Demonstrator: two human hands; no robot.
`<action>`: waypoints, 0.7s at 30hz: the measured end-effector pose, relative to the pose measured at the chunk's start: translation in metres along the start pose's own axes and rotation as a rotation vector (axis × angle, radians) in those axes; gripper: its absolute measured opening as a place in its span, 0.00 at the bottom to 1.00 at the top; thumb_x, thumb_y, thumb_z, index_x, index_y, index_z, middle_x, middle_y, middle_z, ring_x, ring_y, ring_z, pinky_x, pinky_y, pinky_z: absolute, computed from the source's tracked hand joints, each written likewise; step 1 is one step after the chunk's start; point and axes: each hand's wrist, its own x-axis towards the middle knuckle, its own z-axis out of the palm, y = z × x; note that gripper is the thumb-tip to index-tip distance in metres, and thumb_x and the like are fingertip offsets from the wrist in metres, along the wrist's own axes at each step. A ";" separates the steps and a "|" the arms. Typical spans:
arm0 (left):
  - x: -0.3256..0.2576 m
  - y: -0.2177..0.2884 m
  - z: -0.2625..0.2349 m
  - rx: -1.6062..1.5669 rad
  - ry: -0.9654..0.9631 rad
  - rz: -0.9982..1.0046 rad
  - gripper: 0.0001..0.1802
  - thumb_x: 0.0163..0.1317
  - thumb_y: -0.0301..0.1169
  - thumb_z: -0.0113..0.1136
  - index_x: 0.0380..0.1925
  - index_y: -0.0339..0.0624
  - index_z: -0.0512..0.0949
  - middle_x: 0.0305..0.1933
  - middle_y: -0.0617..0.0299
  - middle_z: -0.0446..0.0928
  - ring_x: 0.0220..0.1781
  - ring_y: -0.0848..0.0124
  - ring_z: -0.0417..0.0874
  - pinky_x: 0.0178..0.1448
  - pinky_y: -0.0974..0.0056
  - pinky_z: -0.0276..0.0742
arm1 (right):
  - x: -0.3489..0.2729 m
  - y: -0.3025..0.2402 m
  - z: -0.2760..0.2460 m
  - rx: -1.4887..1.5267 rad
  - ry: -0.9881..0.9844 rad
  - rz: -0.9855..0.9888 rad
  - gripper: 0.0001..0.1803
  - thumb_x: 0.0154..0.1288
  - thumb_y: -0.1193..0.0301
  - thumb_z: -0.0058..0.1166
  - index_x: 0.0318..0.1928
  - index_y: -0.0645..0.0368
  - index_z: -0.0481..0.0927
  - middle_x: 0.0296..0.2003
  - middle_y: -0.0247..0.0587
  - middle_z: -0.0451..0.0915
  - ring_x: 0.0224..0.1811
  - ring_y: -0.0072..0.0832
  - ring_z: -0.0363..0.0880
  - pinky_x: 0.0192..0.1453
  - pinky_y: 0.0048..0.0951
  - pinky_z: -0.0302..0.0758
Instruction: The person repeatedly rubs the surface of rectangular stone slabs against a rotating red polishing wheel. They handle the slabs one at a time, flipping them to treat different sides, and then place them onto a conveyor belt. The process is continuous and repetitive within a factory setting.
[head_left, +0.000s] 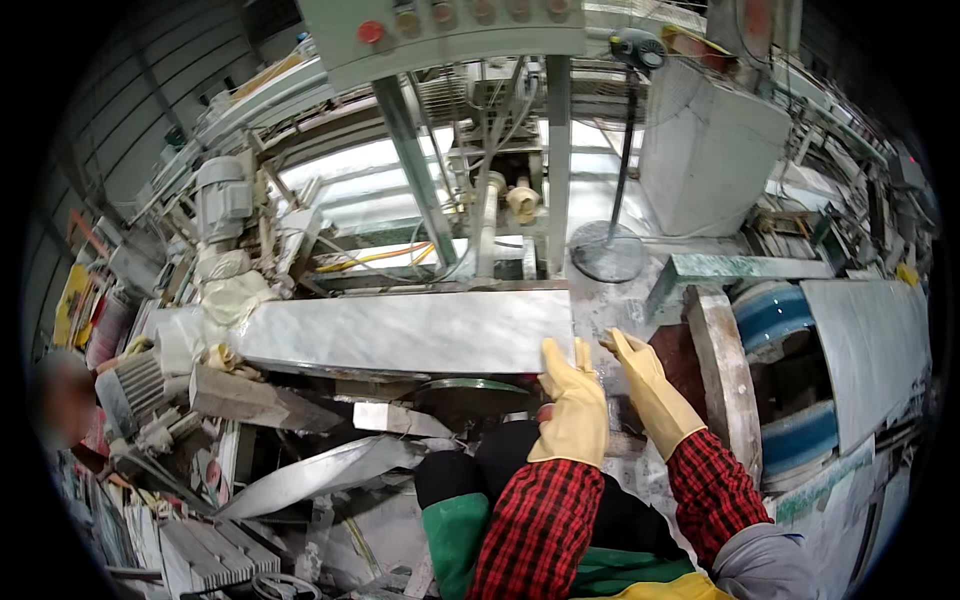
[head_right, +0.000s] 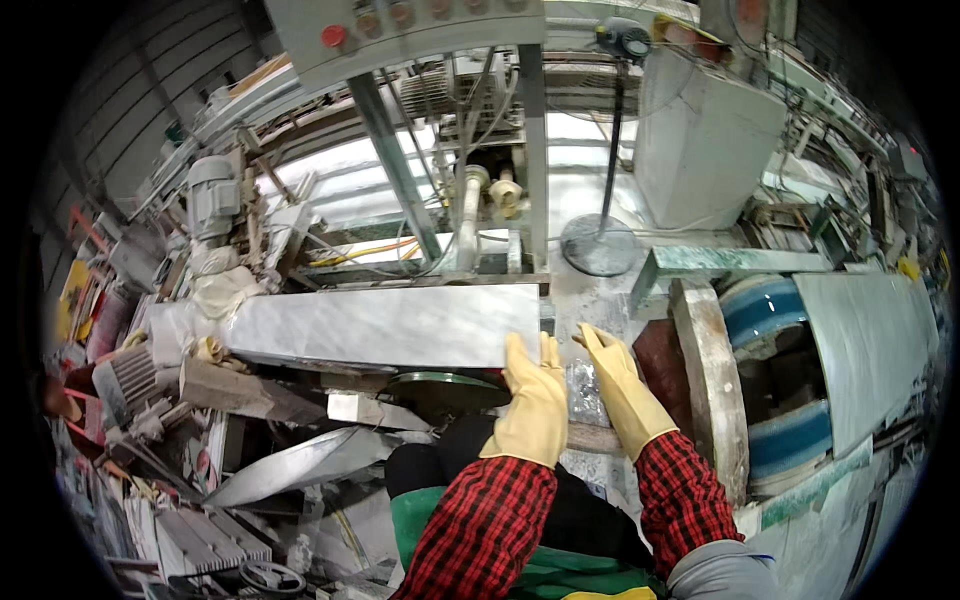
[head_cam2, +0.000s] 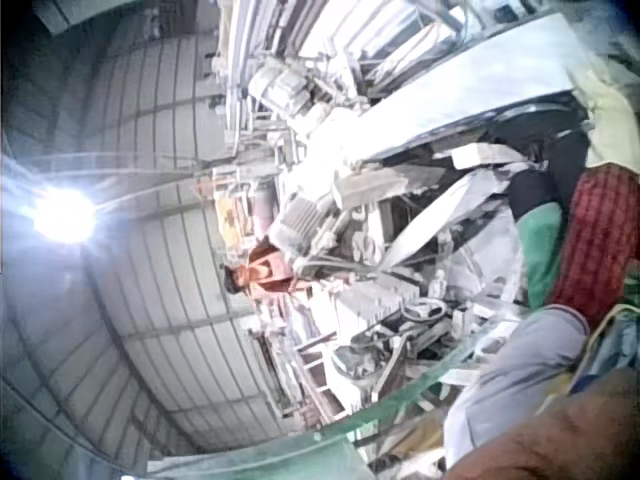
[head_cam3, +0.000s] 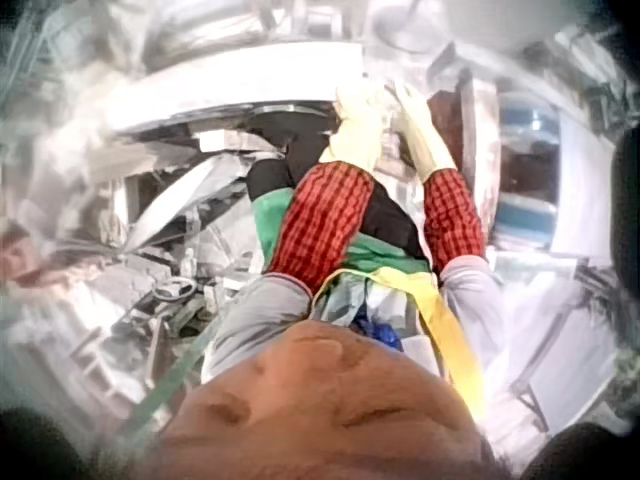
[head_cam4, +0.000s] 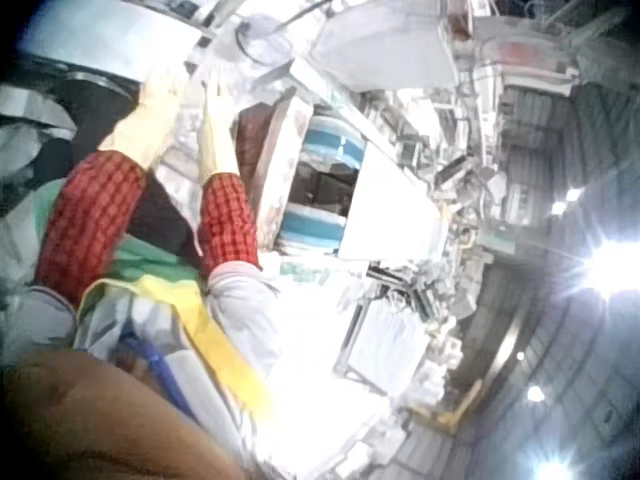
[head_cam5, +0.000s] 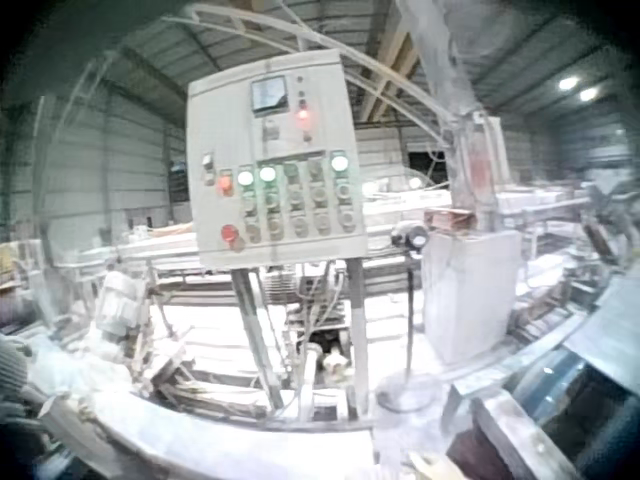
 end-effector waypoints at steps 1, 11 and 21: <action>0.007 0.002 -0.004 -0.015 0.004 0.039 0.46 0.54 0.37 0.71 0.65 0.67 0.49 0.60 0.59 0.67 0.55 0.54 0.77 0.56 0.51 0.80 | -0.004 0.015 -0.013 0.100 -0.058 0.002 0.31 0.70 0.50 0.47 0.61 0.63 0.73 0.53 0.53 0.79 0.58 0.36 0.75 0.63 0.32 0.69; 0.018 0.022 -0.001 0.095 -0.012 0.181 0.30 0.59 0.37 0.65 0.57 0.39 0.62 0.54 0.44 0.70 0.52 0.59 0.76 0.53 0.60 0.81 | -0.067 0.120 -0.084 0.457 0.276 0.358 0.26 0.74 0.51 0.39 0.56 0.60 0.74 0.41 0.48 0.83 0.34 0.33 0.79 0.36 0.32 0.73; -0.003 0.005 -0.028 1.204 -0.518 -0.308 0.27 0.63 0.42 0.61 0.56 0.37 0.70 0.47 0.61 0.78 0.48 0.67 0.81 0.49 0.62 0.79 | -0.145 0.196 -0.009 -0.580 -0.210 0.518 0.28 0.65 0.45 0.41 0.37 0.51 0.87 0.37 0.47 0.85 0.46 0.42 0.82 0.54 0.45 0.72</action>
